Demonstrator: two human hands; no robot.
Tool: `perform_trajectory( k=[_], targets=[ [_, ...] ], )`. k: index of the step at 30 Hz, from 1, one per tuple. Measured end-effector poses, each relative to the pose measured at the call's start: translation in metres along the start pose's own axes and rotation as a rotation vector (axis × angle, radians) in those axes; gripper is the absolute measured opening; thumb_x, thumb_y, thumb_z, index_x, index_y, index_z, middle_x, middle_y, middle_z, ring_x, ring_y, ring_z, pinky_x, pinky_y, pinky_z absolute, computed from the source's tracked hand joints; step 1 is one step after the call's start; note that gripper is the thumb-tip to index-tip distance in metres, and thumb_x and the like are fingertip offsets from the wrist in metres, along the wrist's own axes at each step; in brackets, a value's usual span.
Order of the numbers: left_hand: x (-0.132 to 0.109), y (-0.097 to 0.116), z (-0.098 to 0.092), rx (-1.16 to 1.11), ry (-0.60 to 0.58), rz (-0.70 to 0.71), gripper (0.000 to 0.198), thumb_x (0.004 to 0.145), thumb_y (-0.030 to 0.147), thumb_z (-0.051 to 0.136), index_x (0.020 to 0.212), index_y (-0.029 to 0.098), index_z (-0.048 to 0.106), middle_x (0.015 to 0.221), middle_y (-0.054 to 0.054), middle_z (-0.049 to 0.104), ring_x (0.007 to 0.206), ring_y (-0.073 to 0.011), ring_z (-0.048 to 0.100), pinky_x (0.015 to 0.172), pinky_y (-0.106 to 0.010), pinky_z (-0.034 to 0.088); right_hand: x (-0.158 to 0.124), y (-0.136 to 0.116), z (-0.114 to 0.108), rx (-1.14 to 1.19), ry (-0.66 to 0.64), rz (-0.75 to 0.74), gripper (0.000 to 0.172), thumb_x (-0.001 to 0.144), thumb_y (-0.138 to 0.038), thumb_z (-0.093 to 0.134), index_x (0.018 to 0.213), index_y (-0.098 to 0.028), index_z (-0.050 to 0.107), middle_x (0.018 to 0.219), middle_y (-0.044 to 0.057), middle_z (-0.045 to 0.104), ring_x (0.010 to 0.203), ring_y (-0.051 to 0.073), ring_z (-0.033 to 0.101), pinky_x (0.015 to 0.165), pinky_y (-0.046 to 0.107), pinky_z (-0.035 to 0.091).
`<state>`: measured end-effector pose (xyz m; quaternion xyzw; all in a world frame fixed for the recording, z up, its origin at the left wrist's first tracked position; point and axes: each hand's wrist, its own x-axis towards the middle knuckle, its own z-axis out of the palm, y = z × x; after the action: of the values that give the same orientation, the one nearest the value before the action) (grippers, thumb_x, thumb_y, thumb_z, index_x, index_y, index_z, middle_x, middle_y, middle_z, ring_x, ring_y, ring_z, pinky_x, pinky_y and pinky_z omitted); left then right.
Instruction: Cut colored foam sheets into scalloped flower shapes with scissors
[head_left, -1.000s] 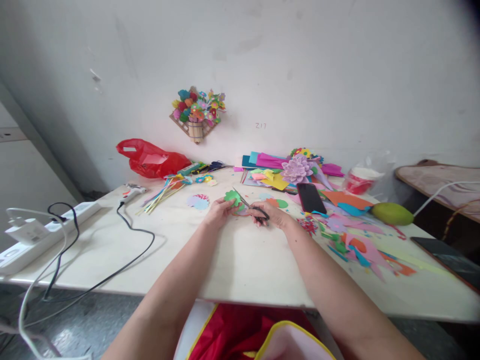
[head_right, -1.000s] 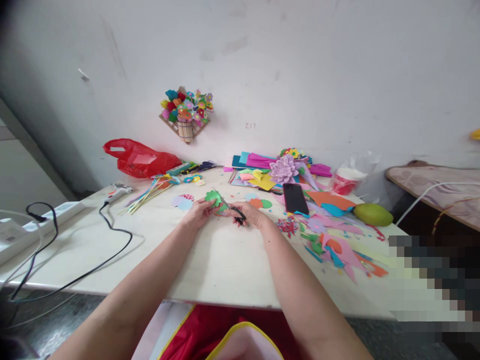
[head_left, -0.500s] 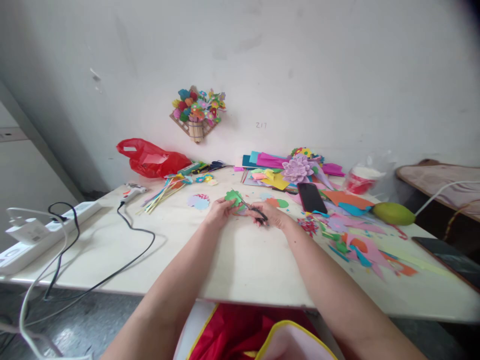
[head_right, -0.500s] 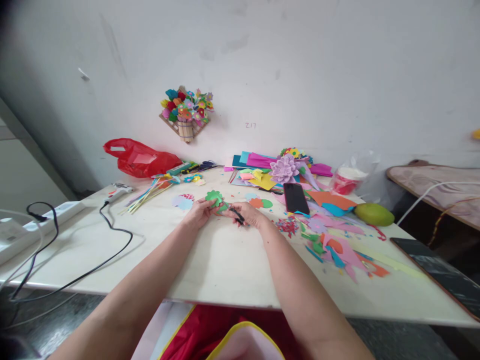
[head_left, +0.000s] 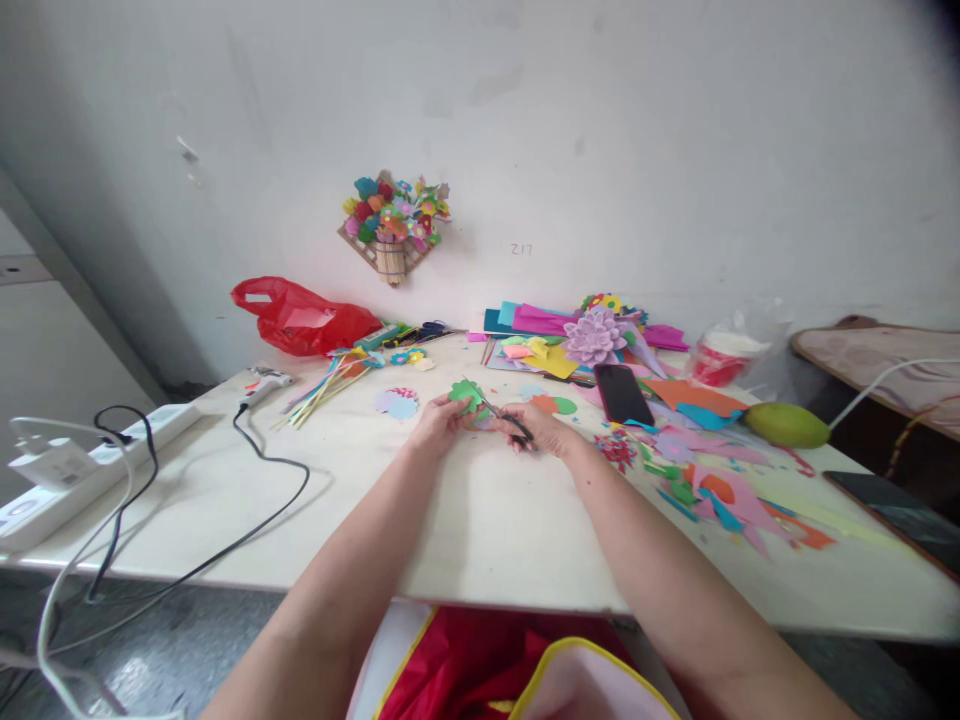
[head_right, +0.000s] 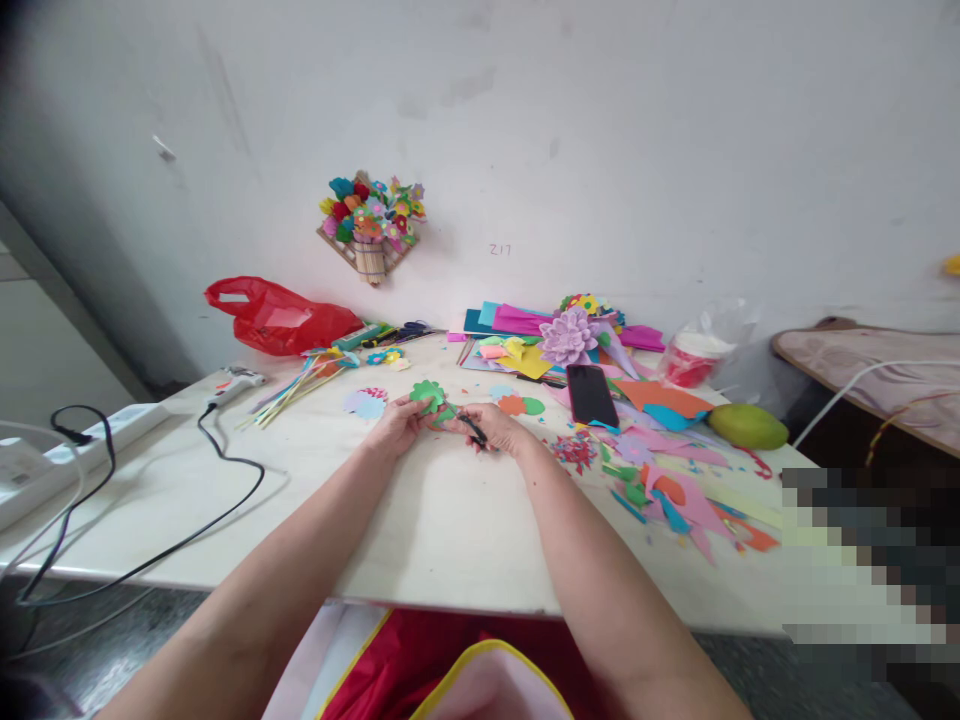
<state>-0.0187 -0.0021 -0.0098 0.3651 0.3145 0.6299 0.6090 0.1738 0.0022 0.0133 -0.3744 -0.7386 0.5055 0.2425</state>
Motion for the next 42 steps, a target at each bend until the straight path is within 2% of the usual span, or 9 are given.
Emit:
perform_trajectory(
  k=[7,14,21,25,30,36,42],
  targets=[
    [0.0,0.001,0.0,0.019,0.004,0.004,0.016,0.065,0.01,0.074,0.08,0.01,0.068,0.083,-0.008,0.072,0.076,-0.0182,0.069,0.077,-0.029,0.055,0.002,0.003,0.0,0.012,0.005,0.014,0.027,0.076,-0.042,0.063,0.076,-0.016,0.054,0.053,-0.005,0.053,0.036,0.005,0.047,0.032,0.016,0.025],
    [-0.001,0.002,0.003,-0.011,0.014,0.005,0.014,0.063,0.009,0.073,0.076,0.009,0.069,0.081,-0.007,0.072,0.075,-0.0181,0.069,0.076,-0.028,0.055,0.004,0.003,0.0,0.003,0.025,0.027,0.022,0.081,-0.037,0.058,0.077,-0.016,0.054,0.051,-0.005,0.053,0.035,0.005,0.047,0.031,0.016,0.024],
    [-0.002,0.002,0.003,-0.006,0.004,0.01,0.014,0.064,0.009,0.072,0.077,0.01,0.069,0.082,-0.007,0.072,0.077,-0.0188,0.068,0.077,-0.03,0.055,0.004,0.005,0.0,0.013,0.008,0.007,0.027,0.077,-0.042,0.062,0.077,-0.016,0.053,0.053,-0.005,0.053,0.036,0.005,0.047,0.031,0.015,0.024],
    [-0.002,0.002,0.003,-0.003,0.0,0.015,0.013,0.065,0.009,0.072,0.078,0.01,0.069,0.083,-0.008,0.072,0.078,-0.0196,0.068,0.08,-0.032,0.055,0.004,0.006,-0.001,0.011,0.011,0.009,0.024,0.081,-0.04,0.058,0.076,-0.016,0.053,0.053,-0.005,0.053,0.036,0.005,0.047,0.032,0.015,0.024],
    [-0.002,0.001,0.003,-0.002,0.003,0.011,0.014,0.065,0.009,0.071,0.079,0.01,0.069,0.084,-0.009,0.072,0.079,-0.0197,0.068,0.084,-0.033,0.054,0.0,-0.002,0.002,0.021,0.035,0.038,0.018,0.081,-0.034,0.058,0.08,-0.016,0.056,0.05,-0.005,0.052,0.035,0.005,0.046,0.032,0.015,0.024],
    [-0.003,0.002,0.004,-0.015,-0.007,0.015,0.015,0.064,0.009,0.073,0.078,0.011,0.068,0.082,-0.007,0.072,0.078,-0.0189,0.069,0.085,-0.034,0.054,-0.007,-0.017,0.006,0.096,0.056,0.044,0.013,0.079,-0.027,0.059,0.076,-0.015,0.056,0.047,-0.005,0.05,0.037,0.006,0.045,0.032,0.016,0.026],
    [-0.003,0.003,0.005,-0.012,0.015,-0.006,0.011,0.066,0.007,0.069,0.077,0.009,0.067,0.081,-0.009,0.071,0.078,-0.0203,0.069,0.082,-0.032,0.055,-0.009,-0.022,0.007,0.085,0.065,0.035,0.018,0.075,-0.031,0.064,0.073,-0.015,0.055,0.046,-0.006,0.047,0.037,0.007,0.042,0.033,0.017,0.028]
  ],
)
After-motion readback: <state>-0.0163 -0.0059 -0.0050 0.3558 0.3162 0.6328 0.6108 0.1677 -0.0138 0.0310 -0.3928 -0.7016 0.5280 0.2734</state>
